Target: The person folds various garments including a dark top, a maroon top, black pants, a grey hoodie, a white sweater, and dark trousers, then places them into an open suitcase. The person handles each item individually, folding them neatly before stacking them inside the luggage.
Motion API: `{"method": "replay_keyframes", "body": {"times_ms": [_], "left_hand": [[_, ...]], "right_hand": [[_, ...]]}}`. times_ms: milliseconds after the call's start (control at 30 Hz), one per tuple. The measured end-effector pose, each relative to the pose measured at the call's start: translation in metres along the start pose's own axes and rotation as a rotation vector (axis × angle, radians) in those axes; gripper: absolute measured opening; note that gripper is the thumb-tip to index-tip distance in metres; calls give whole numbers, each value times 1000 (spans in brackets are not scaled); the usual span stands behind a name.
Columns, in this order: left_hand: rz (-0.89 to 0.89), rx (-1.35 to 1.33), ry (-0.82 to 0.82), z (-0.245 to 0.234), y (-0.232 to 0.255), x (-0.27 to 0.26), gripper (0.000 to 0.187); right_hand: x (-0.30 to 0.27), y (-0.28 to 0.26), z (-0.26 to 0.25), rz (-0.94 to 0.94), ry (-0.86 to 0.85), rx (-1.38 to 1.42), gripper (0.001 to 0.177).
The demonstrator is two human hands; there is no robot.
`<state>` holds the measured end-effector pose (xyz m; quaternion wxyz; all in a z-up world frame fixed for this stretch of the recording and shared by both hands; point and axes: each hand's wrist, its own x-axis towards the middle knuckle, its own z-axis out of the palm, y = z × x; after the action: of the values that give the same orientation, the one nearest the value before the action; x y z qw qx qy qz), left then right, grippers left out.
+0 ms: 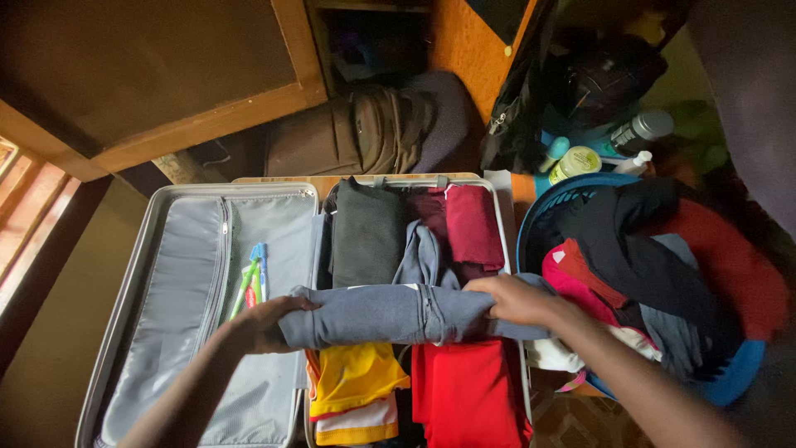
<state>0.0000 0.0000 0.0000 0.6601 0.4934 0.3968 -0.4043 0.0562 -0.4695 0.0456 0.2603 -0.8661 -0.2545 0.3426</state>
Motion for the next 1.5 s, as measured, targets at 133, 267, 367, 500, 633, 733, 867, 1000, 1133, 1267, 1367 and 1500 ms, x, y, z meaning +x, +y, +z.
{"method": "replay_keyframes", "body": {"times_ms": [133,267,367,500,633,733,867,1000,1133,1267,1367,1500], "left_hand": [[1,-23,-215,-20,15,21,41],[99,-70,-6,-14,28,45,50],[391,-546,-45,4,23,60,57],[832,-371,592,34,-17,76,55],[386,-332,109,84,-70,94,50],[421,-371,-271,116,-68,95,47],[450,-452,83,153,-49,79,50],[531,-558,228,184,-60,65,78],[849,-518,256,210,-78,66,70],[765,-620,145,223,-72,69,61],[708,-731,-250,225,-60,62,54],[777,-777,-472,233,-57,41,52]], "right_hand": [[21,29,-10,61,-131,227,59],[66,62,7,-83,108,153,44],[85,74,13,-255,410,-68,38],[91,48,24,-107,586,-20,32],[76,0,47,-288,477,-145,58],[67,-19,51,-207,488,-217,96],[79,-20,33,-109,304,-47,107],[88,-12,29,-64,357,168,97],[88,-10,39,12,340,362,82],[77,-12,45,-122,379,492,84],[70,-15,39,-114,383,647,80],[64,-24,37,-129,528,758,77]]}}
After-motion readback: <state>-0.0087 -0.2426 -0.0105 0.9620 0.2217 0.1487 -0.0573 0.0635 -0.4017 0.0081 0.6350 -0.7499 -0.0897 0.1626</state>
